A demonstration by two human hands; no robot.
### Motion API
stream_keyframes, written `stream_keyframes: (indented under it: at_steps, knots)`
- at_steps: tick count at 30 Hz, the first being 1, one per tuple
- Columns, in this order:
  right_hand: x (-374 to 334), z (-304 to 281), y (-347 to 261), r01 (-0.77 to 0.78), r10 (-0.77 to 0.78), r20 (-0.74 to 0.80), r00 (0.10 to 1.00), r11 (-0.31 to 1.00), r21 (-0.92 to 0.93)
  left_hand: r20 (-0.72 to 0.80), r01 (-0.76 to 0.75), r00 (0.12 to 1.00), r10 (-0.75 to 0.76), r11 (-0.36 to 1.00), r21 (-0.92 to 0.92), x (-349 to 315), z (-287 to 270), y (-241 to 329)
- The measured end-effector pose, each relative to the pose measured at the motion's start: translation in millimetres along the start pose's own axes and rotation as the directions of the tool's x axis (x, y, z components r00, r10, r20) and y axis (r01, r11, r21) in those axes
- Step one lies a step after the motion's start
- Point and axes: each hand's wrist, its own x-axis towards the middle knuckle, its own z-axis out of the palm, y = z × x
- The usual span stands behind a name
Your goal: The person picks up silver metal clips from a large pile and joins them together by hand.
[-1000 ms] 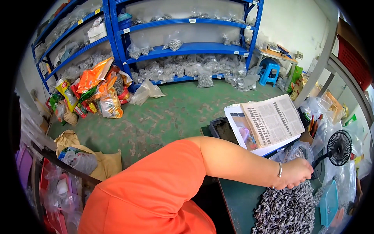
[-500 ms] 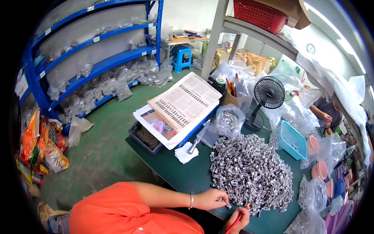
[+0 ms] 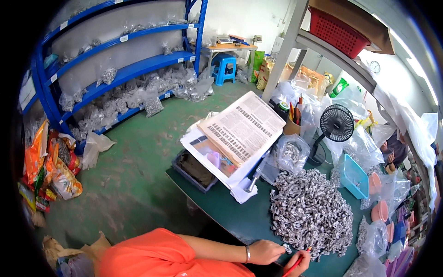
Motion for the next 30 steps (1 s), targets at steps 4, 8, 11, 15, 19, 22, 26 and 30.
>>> stream_keyframes:
  at_steps: [4,8,11,15,19,22,26,30]
  knots:
    - [7,9,-16,0.096,-0.094,0.031,0.995,0.992,-0.086,-0.031,-0.019,0.999,0.017,0.999,-0.05,0,-3,-6]
    - [6,2,-3,0.139,-0.149,-0.025,0.989,0.96,-0.242,0.007,-0.045,0.999,0.046,0.996,-0.08,6,1,-3]
    - [7,1,-3,0.156,-0.162,0.012,0.987,0.922,-0.355,0.026,-0.001,1.0,0.005,0.992,-0.128,13,-6,-1]
    - [15,10,-10,0.135,-0.111,0.129,0.985,0.972,-0.192,-0.023,0.161,0.985,-0.172,0.956,-0.245,11,-18,-7]
    - [21,7,-27,0.153,-0.143,0.079,0.987,0.979,-0.136,-0.013,0.271,0.943,-0.334,0.786,-0.557,10,-27,-3]
    - [15,-5,-35,0.171,-0.169,0.026,0.985,0.981,-0.093,0.148,0.389,0.854,-0.498,0.423,-0.819,20,-21,-1]
    - [16,16,-62,-0.007,-0.008,0.038,0.999,0.93,0.366,0.097,0.236,0.923,-0.373,0.348,-0.907,34,-13,5]
    - [21,30,-84,-0.134,0.013,0.214,0.977,0.819,0.558,-0.021,0.102,0.916,-0.4,0.284,-0.953,35,-21,14]
